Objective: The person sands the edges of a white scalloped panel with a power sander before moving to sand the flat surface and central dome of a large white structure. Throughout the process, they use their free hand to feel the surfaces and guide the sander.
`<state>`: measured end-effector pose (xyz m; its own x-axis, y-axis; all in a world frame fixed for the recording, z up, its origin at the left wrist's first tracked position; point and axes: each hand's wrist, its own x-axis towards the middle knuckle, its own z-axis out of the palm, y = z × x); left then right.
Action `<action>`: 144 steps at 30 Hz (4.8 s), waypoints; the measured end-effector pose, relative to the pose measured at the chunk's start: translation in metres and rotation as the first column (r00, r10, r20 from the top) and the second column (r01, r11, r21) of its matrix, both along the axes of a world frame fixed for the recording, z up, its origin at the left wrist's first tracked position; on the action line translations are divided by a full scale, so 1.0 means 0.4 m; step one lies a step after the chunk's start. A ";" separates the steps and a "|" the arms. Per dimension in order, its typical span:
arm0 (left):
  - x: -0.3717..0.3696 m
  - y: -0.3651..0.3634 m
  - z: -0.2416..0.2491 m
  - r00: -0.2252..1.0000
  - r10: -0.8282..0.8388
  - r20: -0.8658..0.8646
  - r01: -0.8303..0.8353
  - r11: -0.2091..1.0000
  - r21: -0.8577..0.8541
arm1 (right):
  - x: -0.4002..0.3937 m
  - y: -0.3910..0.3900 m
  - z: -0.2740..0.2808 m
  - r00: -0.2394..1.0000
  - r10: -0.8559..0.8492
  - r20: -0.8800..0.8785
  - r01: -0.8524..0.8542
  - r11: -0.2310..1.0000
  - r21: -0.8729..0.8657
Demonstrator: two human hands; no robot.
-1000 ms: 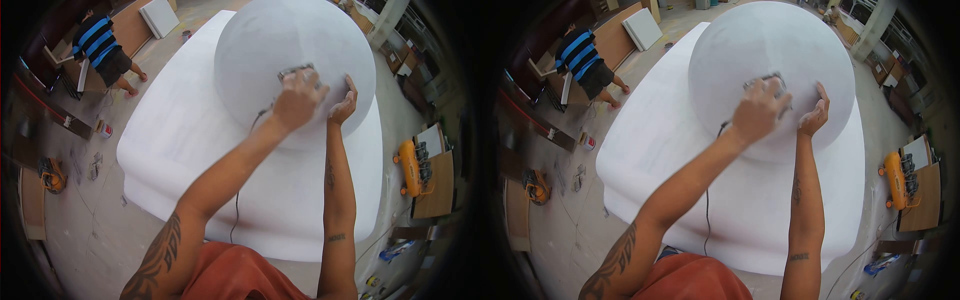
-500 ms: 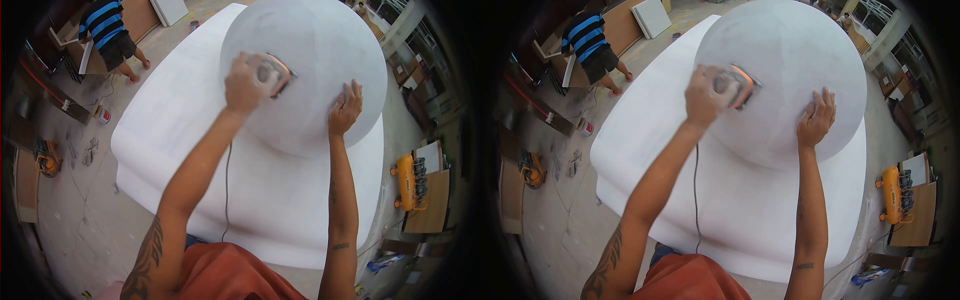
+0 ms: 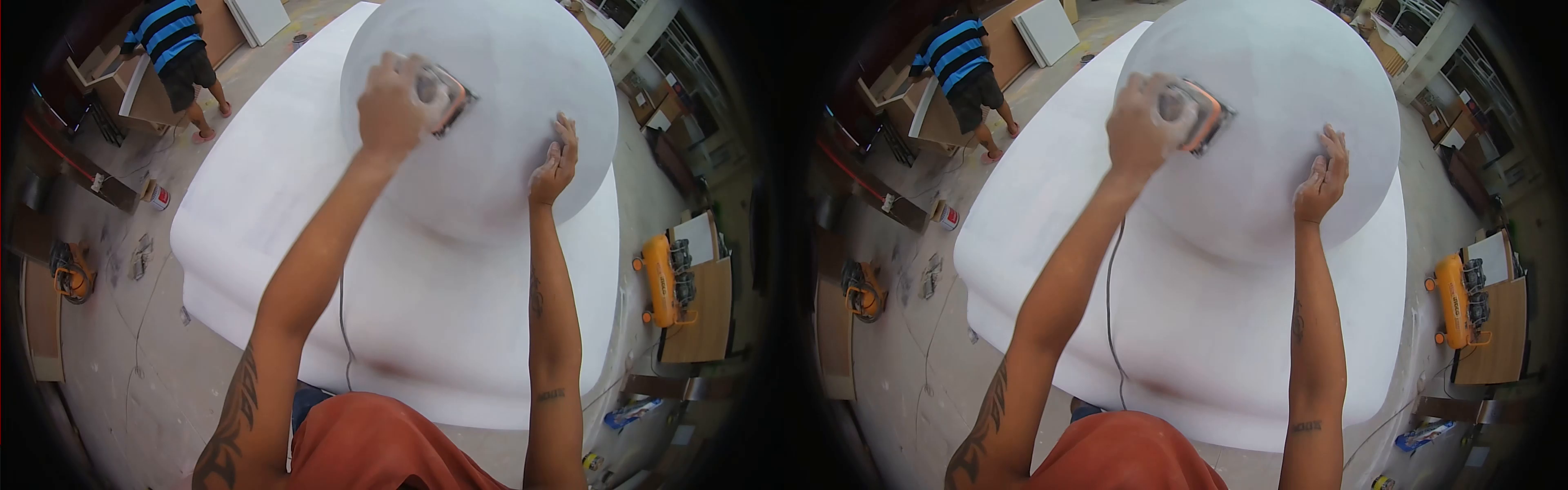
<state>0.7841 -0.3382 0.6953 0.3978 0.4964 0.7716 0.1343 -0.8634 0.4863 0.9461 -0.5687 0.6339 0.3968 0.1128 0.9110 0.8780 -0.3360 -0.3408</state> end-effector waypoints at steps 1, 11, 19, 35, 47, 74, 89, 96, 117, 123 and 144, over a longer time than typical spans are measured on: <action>-0.018 -0.057 -0.005 0.999 -0.039 -0.007 0.039 0.998 0.043 | -0.001 -0.002 0.000 0.996 0.088 -0.023 -0.087 0.995 0.055; -0.088 -0.285 -0.177 0.978 -0.206 0.015 0.192 0.933 0.305 | 0.010 -0.010 -0.014 0.996 -0.028 0.087 0.033 0.998 -0.061; -0.105 0.033 -0.191 0.988 -0.075 0.132 0.086 0.993 -0.076 | 0.010 0.015 -0.023 0.939 -0.269 0.212 0.305 0.938 -0.163; -0.079 0.164 -0.226 0.994 0.027 0.106 0.009 0.946 -0.323 | 0.033 -0.009 -0.030 0.926 -0.279 0.253 0.329 0.927 -0.180; -0.153 -0.290 -0.393 0.979 -0.109 0.175 0.118 0.992 -0.044 | 0.038 -0.021 -0.027 0.943 -0.226 0.245 0.276 0.941 -0.195; -0.160 -0.059 -0.464 0.971 0.082 0.224 0.092 0.738 -0.669 | 0.044 -0.033 -0.026 0.935 -0.246 0.257 0.300 0.933 -0.198; -0.167 -0.225 -0.381 0.973 -0.071 0.221 0.139 0.941 -0.308 | 0.038 -0.038 -0.033 0.932 -0.247 0.264 0.304 0.932 -0.200; -0.076 0.084 -0.134 0.985 -0.160 0.067 0.172 0.955 -0.241 | 0.023 -0.028 -0.018 0.925 -0.310 0.219 0.355 0.911 -0.209; 0.198 0.231 0.249 0.911 -0.313 -0.269 0.349 0.932 0.097 | -0.401 0.266 -0.292 0.705 -0.445 -0.552 0.135 0.849 -0.512; 0.122 0.172 0.225 0.879 -0.362 -0.310 0.419 0.897 0.142 | -0.945 0.409 -0.231 -0.179 0.420 -0.890 -0.377 0.806 0.456; -0.035 0.502 -0.214 0.666 -0.727 -0.167 0.540 0.624 -0.565 | -2.078 -0.282 -0.803 -0.162 -0.665 -0.729 0.077 0.728 -0.682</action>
